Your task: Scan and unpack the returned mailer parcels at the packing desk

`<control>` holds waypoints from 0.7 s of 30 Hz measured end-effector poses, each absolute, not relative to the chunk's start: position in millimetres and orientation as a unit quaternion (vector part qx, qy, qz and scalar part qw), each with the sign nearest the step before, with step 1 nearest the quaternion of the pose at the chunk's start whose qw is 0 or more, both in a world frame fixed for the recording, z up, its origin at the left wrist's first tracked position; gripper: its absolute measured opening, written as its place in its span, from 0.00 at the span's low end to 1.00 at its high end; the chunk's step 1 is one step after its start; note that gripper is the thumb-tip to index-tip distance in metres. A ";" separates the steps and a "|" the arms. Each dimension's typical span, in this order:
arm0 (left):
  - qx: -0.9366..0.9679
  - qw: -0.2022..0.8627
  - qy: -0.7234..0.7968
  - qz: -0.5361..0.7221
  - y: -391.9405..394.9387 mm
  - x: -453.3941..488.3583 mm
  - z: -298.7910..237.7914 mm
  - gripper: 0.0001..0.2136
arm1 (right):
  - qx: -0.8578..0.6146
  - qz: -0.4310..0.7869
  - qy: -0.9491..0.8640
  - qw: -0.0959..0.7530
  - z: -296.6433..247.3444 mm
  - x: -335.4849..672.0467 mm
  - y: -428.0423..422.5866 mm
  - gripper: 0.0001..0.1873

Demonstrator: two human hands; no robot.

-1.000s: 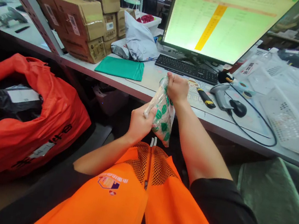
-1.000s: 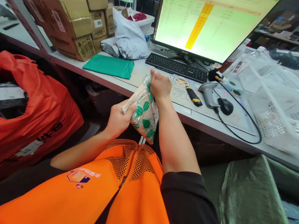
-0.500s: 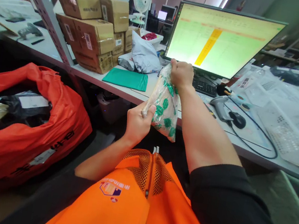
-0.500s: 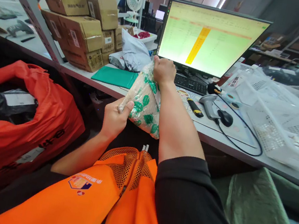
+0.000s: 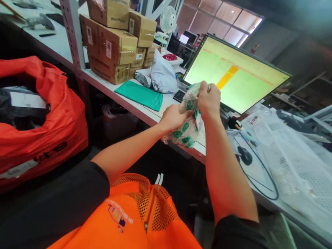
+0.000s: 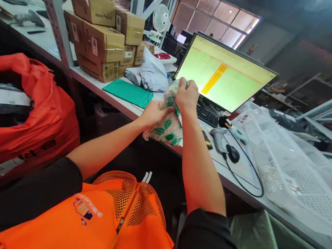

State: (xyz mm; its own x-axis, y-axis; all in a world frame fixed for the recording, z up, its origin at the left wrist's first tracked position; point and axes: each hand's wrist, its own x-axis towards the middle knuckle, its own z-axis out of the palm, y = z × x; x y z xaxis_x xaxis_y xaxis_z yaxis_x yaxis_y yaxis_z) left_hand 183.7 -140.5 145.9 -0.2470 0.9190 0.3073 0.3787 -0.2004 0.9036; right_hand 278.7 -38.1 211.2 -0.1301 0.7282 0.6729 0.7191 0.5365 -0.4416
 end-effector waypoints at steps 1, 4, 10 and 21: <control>0.571 0.233 0.587 0.525 -135.1 186.8 146.3 0.15 | -0.497 0.015 -0.741 0.451 209.7 277.2 -34.7 0.28; 0.617 0.185 0.610 0.462 -129.3 192.7 153.7 0.15 | -0.556 0.008 -0.700 0.448 208.3 275.4 -24.0 0.24; 0.630 0.170 0.641 0.405 -133.3 207.8 175.9 0.17 | -0.629 0.031 -0.652 0.423 219.5 273.4 -3.7 0.11; 0.601 0.146 0.631 0.468 -167.7 209.8 158.3 0.18 | -0.587 0.070 -0.625 0.510 257.3 313.7 30.8 0.09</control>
State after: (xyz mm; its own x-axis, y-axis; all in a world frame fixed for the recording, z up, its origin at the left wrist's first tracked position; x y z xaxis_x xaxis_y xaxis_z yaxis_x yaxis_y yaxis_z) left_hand 209.8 -167.7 158.3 -0.2340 0.8960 0.3774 0.6222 -0.1603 0.7663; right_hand 313.7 30.8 257.3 0.2090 0.8046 0.5559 0.6620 0.3019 -0.6860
